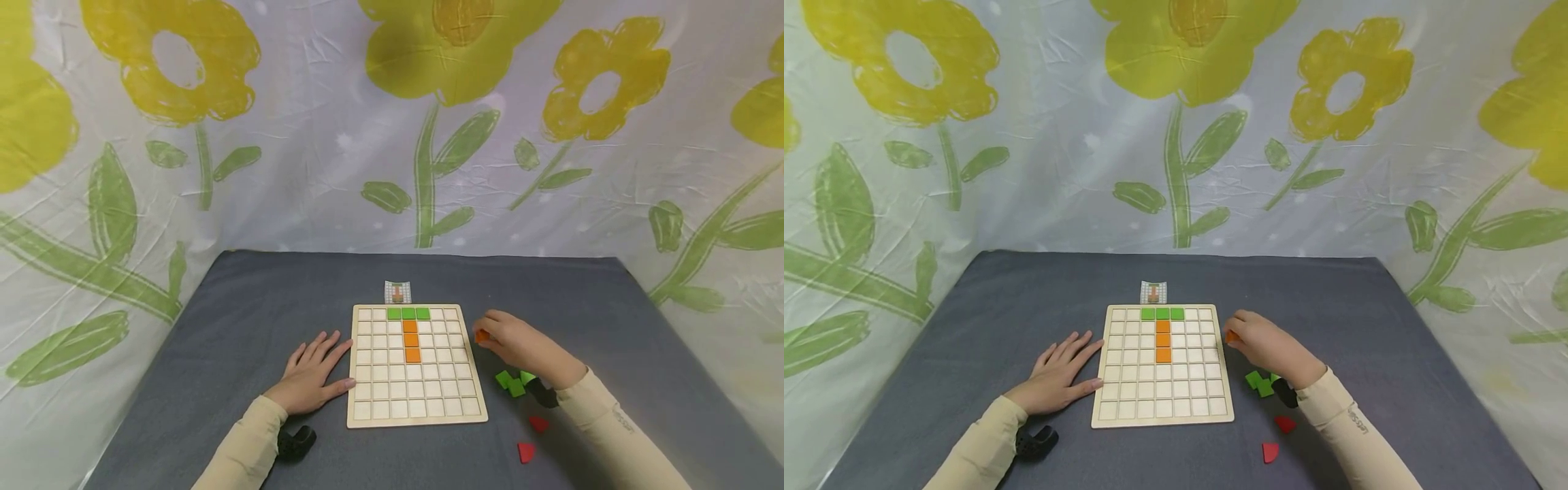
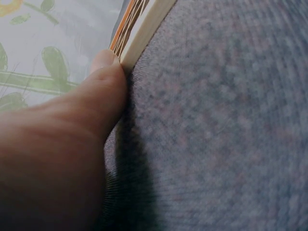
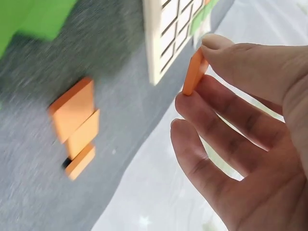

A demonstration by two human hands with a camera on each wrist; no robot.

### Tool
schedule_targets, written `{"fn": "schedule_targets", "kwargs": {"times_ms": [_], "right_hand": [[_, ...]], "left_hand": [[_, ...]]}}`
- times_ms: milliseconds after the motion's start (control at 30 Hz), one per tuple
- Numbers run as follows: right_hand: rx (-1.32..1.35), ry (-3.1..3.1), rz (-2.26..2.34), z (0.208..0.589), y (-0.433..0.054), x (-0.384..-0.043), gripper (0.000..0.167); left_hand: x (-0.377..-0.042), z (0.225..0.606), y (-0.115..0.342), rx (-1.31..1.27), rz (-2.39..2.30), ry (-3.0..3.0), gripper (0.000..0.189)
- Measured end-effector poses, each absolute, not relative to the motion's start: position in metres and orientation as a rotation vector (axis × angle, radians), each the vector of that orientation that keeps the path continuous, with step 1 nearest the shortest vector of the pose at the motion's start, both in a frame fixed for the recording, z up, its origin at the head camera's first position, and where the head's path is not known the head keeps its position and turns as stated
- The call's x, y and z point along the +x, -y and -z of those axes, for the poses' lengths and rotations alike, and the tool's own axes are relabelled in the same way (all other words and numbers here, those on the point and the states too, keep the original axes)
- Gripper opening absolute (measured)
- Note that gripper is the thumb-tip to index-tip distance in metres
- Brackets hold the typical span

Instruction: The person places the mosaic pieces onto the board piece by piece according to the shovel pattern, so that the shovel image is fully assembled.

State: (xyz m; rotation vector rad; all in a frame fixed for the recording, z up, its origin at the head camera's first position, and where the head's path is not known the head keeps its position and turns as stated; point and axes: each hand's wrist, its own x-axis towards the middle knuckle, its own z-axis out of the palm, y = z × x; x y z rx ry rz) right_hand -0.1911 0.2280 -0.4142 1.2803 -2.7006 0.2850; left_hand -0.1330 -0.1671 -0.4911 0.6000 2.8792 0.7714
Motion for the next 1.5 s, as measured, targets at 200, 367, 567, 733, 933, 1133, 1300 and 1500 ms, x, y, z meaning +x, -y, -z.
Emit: {"fn": "schedule_targets", "kwargs": {"times_ms": [200, 367, 567, 733, 933, 1133, 1300, 1500], "right_hand": [[1.337, 2.642, -0.285, 0.415, -0.207, -0.190, 0.022], [1.368, 2.660, -0.331, 0.416, -0.189, -0.189, 0.023], [1.424, 2.678, -0.344, 0.417, -0.169, -0.188, 0.022], [1.476, 2.692, -0.324, 0.415, -0.150, -0.185, 0.015], [1.558, 2.632, -0.278, 0.419, -0.126, -0.183, 0.008], [1.626, 2.565, -0.264, 0.425, -0.108, -0.179, 0.007], [1.651, 2.581, -0.230, 0.431, -0.100, -0.178, 0.007], [1.646, 2.624, -0.186, 0.437, -0.097, -0.177, 0.005]], "left_hand": [[-0.133, 0.492, 0.166, 0.602, -0.754, -2.878, 0.075], [-0.135, 0.496, 0.167, 0.584, -0.738, -2.881, 0.075], [-0.137, 0.499, 0.167, 0.594, -0.744, -2.885, 0.074], [-0.137, 0.498, 0.167, 0.594, -0.744, -2.886, 0.074], [-0.137, 0.497, 0.167, 0.582, -0.746, -2.891, 0.074], [-0.136, 0.496, 0.166, 0.564, -0.718, -2.905, 0.074], [-0.135, 0.494, 0.166, 0.558, -0.723, -2.891, 0.075], [-0.135, 0.492, 0.166, 0.565, -0.735, -2.879, 0.075]]}}
